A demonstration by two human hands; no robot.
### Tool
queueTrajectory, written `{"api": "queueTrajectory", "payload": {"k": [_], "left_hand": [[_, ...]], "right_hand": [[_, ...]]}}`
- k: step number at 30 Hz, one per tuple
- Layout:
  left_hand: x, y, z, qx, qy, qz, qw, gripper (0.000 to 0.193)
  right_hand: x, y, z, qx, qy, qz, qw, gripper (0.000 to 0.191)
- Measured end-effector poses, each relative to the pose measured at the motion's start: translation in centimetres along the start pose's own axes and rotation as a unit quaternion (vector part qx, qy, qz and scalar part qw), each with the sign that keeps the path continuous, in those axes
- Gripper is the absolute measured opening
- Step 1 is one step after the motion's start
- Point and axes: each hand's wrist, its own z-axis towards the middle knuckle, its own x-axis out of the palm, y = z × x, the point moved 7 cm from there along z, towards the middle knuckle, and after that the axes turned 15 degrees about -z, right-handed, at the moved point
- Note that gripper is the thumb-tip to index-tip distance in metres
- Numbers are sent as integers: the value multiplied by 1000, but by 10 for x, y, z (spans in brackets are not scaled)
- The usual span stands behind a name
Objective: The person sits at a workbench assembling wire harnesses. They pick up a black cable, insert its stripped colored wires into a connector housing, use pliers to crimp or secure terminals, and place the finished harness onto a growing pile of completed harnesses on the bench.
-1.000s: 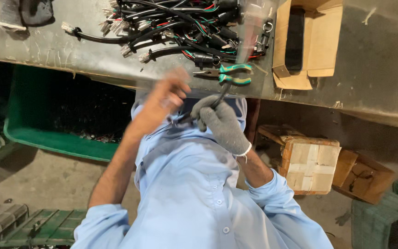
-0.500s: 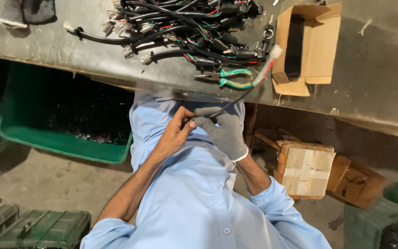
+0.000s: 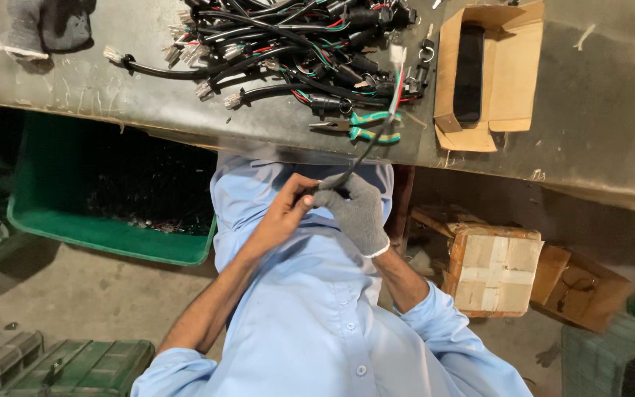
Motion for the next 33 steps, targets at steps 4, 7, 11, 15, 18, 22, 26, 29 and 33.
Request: {"api": "queueTrajectory", "payload": {"k": [4,7,11,15,18,22,26,29,33], "left_hand": [[0,-1,6,-2,6,34,999,23],[-2,3,13,-60,24,-25,998,26],[-6,4,9,-45,-43,118,991,27],[3,-14,5,67,-58,273,958,27],[-4,-21,14,53,-17,145,988,25],[-27,-38,24,32,-23,193,980,31],[-37,-37,19,-19,-36,234,971,51],[-33,-35,11,-9,-37,254,967,49],[-30,-28,2,4,-52,251,967,40]], "right_hand": [[6,-1,5,25,34,46,998,22],[9,3,11,-12,55,65,996,28],[15,-3,12,28,43,110,993,21],[10,-2,13,21,32,82,996,15],[-18,22,21,-112,-15,-69,991,16],[-56,58,30,-301,-222,-393,840,52],[-52,34,35,-271,-164,-411,855,40],[-31,12,13,-228,-132,-320,910,29],[24,-23,4,47,75,48,995,21]]}}
